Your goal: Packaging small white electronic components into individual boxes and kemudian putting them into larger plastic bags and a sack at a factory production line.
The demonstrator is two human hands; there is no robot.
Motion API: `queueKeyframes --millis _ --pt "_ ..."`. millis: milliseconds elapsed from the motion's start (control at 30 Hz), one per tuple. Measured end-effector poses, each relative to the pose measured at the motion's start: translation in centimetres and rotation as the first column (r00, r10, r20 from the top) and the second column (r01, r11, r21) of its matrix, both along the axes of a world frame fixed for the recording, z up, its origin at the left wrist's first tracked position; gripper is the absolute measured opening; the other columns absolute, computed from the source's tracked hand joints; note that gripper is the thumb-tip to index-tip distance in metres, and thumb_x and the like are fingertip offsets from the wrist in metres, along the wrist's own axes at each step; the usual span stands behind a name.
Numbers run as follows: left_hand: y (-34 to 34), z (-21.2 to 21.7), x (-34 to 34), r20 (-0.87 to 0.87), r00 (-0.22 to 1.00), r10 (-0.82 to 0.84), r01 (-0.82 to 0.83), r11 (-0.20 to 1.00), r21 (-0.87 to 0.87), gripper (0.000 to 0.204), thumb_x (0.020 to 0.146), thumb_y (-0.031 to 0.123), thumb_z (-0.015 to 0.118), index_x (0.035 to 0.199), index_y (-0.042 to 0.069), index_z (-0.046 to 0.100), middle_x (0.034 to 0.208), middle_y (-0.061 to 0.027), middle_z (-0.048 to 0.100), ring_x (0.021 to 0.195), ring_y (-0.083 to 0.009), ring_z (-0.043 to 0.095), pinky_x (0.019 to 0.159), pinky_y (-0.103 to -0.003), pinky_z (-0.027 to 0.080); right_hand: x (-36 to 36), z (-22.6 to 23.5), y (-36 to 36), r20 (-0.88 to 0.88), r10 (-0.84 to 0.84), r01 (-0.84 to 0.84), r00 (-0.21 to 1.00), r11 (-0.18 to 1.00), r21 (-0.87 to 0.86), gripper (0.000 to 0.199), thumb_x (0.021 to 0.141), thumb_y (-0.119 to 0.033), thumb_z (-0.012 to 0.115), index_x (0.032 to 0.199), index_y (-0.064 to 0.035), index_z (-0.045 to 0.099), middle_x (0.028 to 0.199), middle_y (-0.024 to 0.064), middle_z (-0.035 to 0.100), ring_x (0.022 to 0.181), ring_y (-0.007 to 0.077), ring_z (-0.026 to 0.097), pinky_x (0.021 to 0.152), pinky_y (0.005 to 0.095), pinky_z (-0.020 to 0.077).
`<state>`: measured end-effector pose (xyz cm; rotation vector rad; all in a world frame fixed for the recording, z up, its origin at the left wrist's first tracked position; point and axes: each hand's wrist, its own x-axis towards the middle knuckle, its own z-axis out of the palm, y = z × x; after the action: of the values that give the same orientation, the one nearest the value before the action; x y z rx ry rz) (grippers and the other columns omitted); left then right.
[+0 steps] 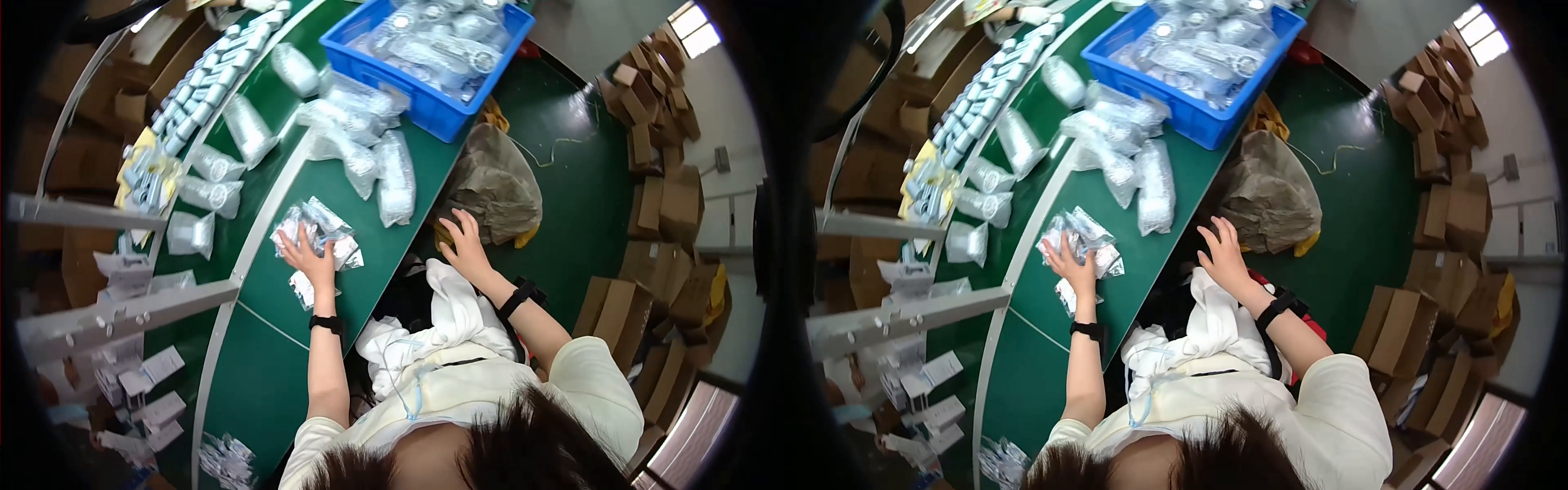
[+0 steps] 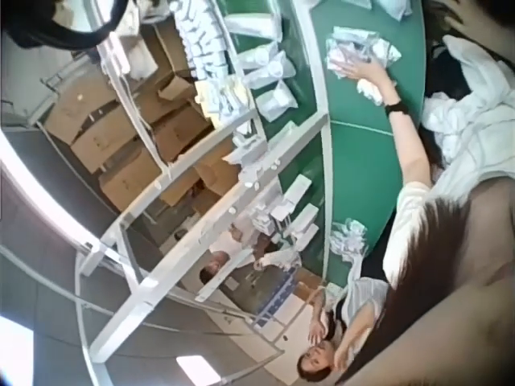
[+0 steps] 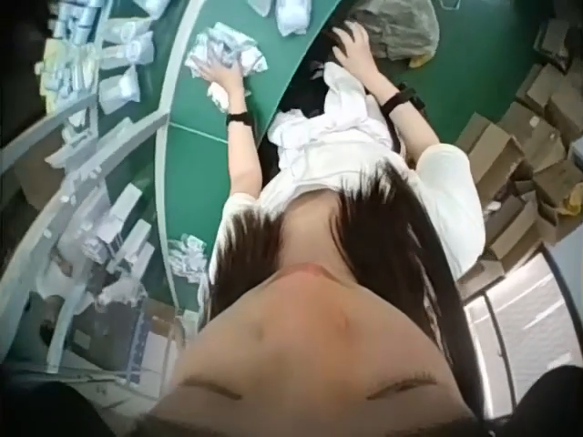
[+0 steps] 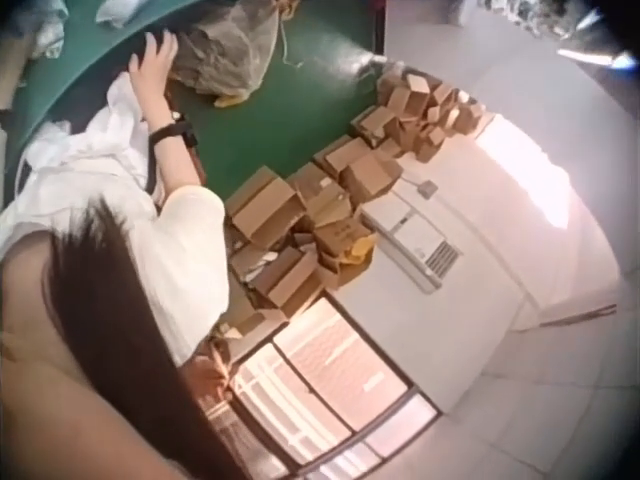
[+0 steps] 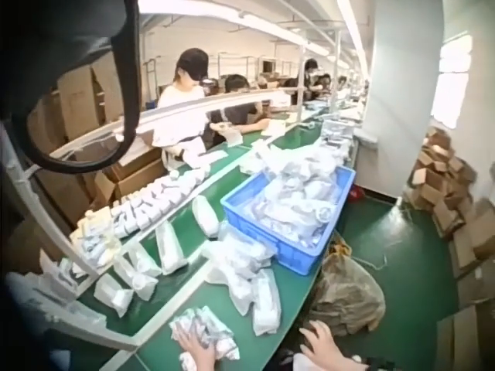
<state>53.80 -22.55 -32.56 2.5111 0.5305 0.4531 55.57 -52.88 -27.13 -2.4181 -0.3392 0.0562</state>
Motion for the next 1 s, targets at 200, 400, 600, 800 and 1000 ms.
queueKeyframes --millis 200,400,600,800,1000 --pt "-7.5 6.8 0.5 0.018 0.999 -0.038 0.026 0.903 0.430 0.064 0.070 0.024 0.064 0.126 0.010 0.035 0.138 -0.0191 0.014 0.125 -0.0426 0.014 0.094 -0.062 0.013 -4.1 -5.5 -9.2 -0.059 -0.414 0.416 0.908 0.909 0.028 0.040 0.073 -0.008 0.058 0.111 -0.0061 0.047 0.119 0.0145 0.038 0.114 0.0308 0.035 0.094 0.0379 0.0321" --pt "-21.0 6.2 1.4 0.052 0.732 -0.680 0.628 0.643 -0.438 0.028 0.069 0.004 0.057 0.096 0.004 0.053 0.116 -0.0196 0.041 0.109 -0.0334 0.039 0.090 -0.040 0.032 -9.3 -13.4 -16.4 -0.459 -0.736 0.853 0.498 0.511 0.107 0.030 0.070 -0.003 0.056 0.100 -0.0029 0.055 0.101 0.0141 0.052 0.103 0.0294 0.046 0.090 0.0345 0.0362" --pt "-34.4 -13.1 10.5 -0.614 0.467 -0.636 0.491 0.764 -0.418 0.038 0.065 0.008 0.062 0.102 0.016 0.057 0.136 -0.0218 0.013 0.125 -0.0406 0.014 0.096 -0.048 0.028 -8.0 -15.7 -24.1 -0.492 -0.759 0.901 0.425 0.407 0.151 0.028 0.071 -0.002 0.056 0.099 -0.0038 0.055 0.103 0.0106 0.051 0.101 0.0231 0.048 0.086 0.0316 0.0392" --pt "-38.4 -23.5 19.5 -0.782 0.287 -0.553 0.611 0.734 -0.296 0.045 0.067 0.008 0.058 0.110 0.017 0.055 0.140 -0.0142 0.009 0.129 -0.0357 0.005 0.092 -0.061 0.023 -2.9 -11.9 -33.1 -0.104 -0.604 0.571 0.790 0.787 -0.234 0.028 0.068 0.000 0.057 0.095 -0.0040 0.055 0.104 0.0122 0.049 0.105 0.0290 0.044 0.087 0.0359 0.0385" --pt "-39.7 -23.0 26.9 -0.313 0.535 -0.785 0.503 0.594 -0.628 0.039 0.069 0.009 0.059 0.106 0.002 0.050 0.111 -0.0181 0.049 0.103 -0.0286 0.048 0.085 -0.036 0.039 2.7 -4.6 -44.6 -0.062 -0.480 0.368 0.875 0.744 -0.558 0.026 0.068 0.002 0.055 0.093 -0.0021 0.054 0.102 0.0135 0.050 0.104 0.0306 0.045 0.085 0.0359 0.0401"
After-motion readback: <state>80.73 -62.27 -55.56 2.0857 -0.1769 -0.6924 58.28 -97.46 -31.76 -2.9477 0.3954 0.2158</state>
